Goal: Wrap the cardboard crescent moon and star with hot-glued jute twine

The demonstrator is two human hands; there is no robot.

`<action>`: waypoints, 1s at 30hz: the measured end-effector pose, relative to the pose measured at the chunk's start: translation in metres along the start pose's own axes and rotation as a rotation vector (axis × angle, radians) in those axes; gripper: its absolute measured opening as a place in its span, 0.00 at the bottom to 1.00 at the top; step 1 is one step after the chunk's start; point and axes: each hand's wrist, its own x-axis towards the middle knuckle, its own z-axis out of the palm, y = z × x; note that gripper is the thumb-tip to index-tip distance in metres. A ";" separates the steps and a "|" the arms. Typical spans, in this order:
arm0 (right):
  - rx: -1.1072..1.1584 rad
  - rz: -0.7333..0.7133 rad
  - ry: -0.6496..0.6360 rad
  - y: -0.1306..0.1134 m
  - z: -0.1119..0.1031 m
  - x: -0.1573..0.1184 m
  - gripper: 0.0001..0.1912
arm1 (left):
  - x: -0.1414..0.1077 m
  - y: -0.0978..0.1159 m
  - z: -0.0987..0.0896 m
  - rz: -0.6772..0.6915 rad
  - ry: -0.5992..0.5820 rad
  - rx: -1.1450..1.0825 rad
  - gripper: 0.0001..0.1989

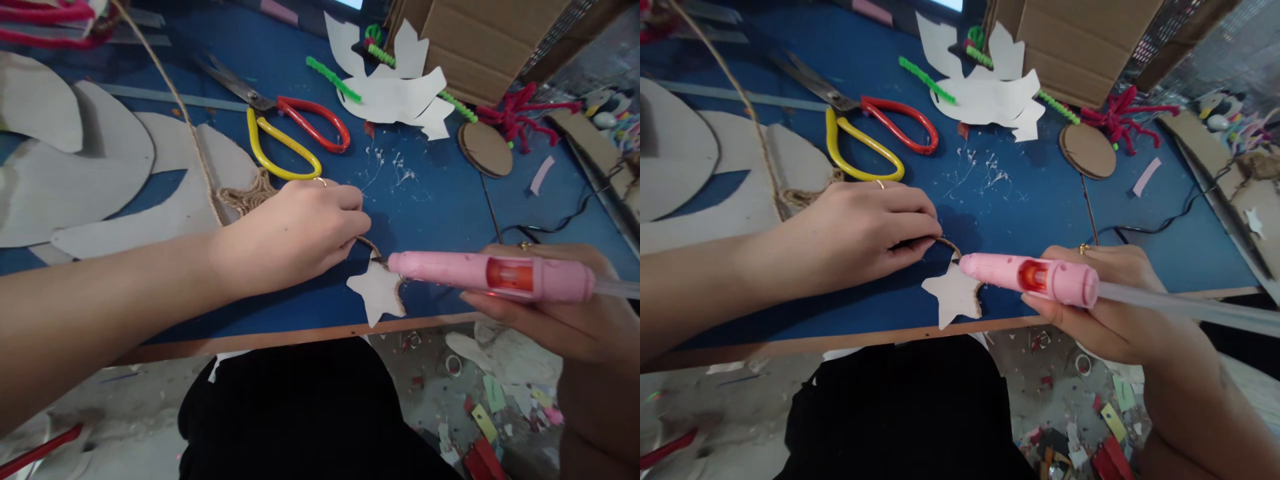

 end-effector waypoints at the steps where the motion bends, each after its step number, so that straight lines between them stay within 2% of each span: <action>1: -0.017 -0.009 0.008 0.001 0.000 0.000 0.11 | 0.000 0.000 0.000 0.001 0.002 0.001 0.12; 6: -0.027 -0.013 0.024 0.003 0.000 0.002 0.07 | 0.000 0.000 0.000 0.010 0.017 -0.009 0.12; 12: -0.045 -0.013 0.031 0.004 0.001 0.003 0.13 | 0.000 0.000 0.000 0.004 0.004 -0.003 0.11; 19: -0.032 0.015 0.012 0.002 0.000 0.000 0.12 | -0.001 0.000 0.000 0.008 0.011 -0.014 0.12; 30: 0.067 0.050 -0.059 -0.008 0.000 -0.005 0.05 | -0.002 0.000 0.001 0.014 0.030 -0.018 0.13</action>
